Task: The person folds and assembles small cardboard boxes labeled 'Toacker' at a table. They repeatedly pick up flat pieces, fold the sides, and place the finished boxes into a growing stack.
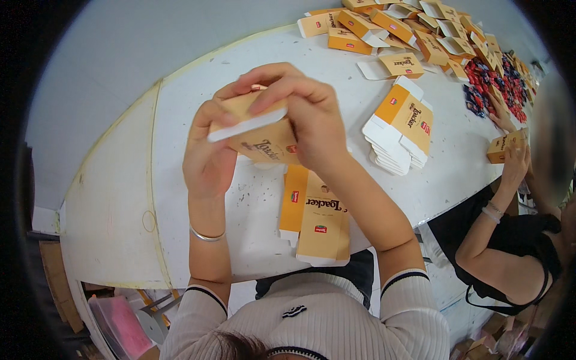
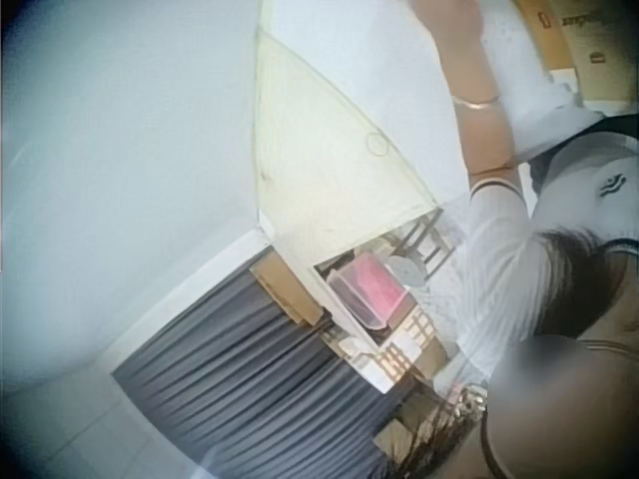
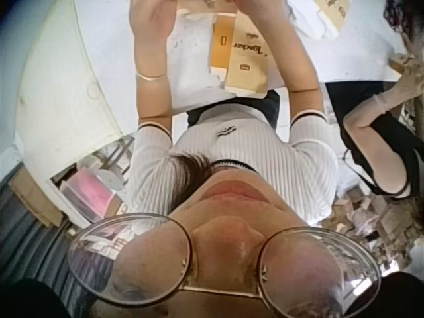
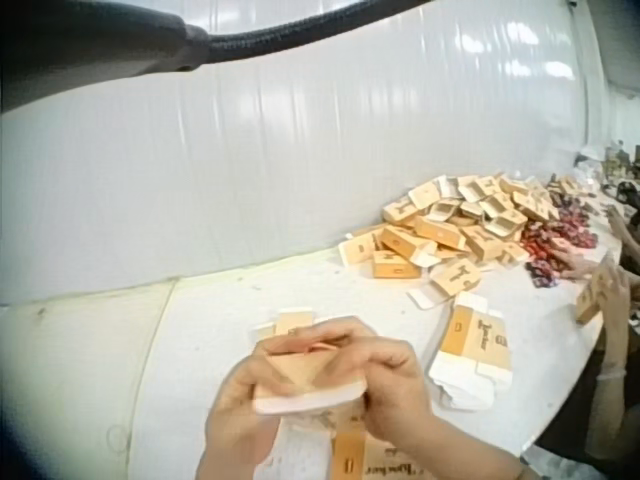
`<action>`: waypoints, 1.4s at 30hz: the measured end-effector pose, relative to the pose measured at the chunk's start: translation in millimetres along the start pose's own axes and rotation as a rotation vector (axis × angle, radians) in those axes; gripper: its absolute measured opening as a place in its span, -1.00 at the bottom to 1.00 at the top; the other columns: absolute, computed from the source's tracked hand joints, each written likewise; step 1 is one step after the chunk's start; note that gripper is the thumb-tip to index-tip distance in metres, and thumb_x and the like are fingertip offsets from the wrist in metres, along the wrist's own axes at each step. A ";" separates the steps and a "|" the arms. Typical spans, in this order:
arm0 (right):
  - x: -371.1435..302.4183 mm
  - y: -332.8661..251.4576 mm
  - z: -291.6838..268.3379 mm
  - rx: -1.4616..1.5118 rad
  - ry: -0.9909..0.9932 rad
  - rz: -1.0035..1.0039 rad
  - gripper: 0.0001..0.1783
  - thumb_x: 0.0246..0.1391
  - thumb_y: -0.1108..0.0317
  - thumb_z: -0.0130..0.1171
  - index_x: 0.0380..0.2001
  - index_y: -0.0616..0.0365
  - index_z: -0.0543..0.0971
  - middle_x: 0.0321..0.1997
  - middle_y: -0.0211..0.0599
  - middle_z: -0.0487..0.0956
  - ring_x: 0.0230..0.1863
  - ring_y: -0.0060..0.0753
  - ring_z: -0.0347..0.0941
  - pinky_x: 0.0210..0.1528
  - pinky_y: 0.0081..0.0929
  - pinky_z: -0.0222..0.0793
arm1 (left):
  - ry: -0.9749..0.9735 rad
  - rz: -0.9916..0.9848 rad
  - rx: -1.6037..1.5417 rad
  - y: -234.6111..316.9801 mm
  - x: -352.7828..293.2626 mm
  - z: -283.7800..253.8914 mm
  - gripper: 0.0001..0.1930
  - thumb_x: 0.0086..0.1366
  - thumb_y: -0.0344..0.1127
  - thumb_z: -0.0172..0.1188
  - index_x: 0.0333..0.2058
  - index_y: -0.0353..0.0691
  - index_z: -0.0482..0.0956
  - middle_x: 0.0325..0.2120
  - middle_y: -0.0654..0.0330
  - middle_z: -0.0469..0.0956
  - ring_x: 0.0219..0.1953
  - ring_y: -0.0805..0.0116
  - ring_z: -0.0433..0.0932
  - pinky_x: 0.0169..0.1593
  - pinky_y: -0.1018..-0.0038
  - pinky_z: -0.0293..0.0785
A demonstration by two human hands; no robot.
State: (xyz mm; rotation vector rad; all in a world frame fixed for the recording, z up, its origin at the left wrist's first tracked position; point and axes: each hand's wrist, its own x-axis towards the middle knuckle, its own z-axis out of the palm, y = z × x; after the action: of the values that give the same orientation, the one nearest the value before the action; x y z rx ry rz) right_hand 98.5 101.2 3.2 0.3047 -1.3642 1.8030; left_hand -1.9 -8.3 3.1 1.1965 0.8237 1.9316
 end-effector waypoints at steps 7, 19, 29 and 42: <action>3.3 -7.8 -4.1 0.236 -0.042 0.179 -0.76 -0.03 0.45 -0.18 -0.47 0.18 0.52 -0.11 -0.14 0.43 -0.11 -0.34 0.36 -0.07 -0.44 0.32 | -0.070 0.221 0.700 7.4 1.9 3.1 -0.62 -0.02 -0.50 0.20 -0.18 -0.18 0.35 -0.14 0.12 0.29 -0.02 0.22 0.26 0.02 0.41 0.20; 10.2 -29.0 -8.4 -0.422 -0.187 0.081 -0.79 -0.03 0.43 0.14 -0.26 0.17 0.57 -0.26 -0.35 0.49 -0.23 -0.56 0.37 -0.23 -0.64 0.29 | -0.015 0.133 0.609 14.2 -6.7 12.7 -0.47 -0.01 -0.49 0.21 -0.04 -0.20 0.23 -0.14 0.18 0.31 -0.11 0.35 0.35 -0.07 0.48 0.31; 8.7 -30.2 -14.0 -0.501 -0.262 0.035 -0.80 0.00 0.42 0.09 -0.26 0.15 0.58 -0.24 -0.32 0.47 -0.24 -0.58 0.35 -0.32 -0.68 0.26 | -0.057 0.149 0.615 13.6 -3.3 13.5 -0.43 -0.01 -0.50 0.21 0.00 -0.21 0.20 -0.10 0.16 0.30 -0.09 0.36 0.35 -0.06 0.48 0.33; -3.4 1.3 9.3 -0.469 0.018 -0.206 -0.84 0.05 0.48 -0.01 -0.29 0.27 0.49 -0.22 -0.28 0.43 -0.27 -0.56 0.35 -0.27 -0.65 0.30 | 0.188 0.130 0.185 11.1 -4.8 16.6 -0.69 0.06 -0.56 0.14 -0.22 -0.26 0.28 -0.12 0.11 0.32 -0.14 0.42 0.39 -0.13 0.55 0.42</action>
State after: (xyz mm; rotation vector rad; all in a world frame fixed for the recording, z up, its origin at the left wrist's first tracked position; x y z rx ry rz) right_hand 97.0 91.3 3.8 0.1675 -1.6283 1.2708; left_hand 12.2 -15.8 15.9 1.2140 1.0658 2.1359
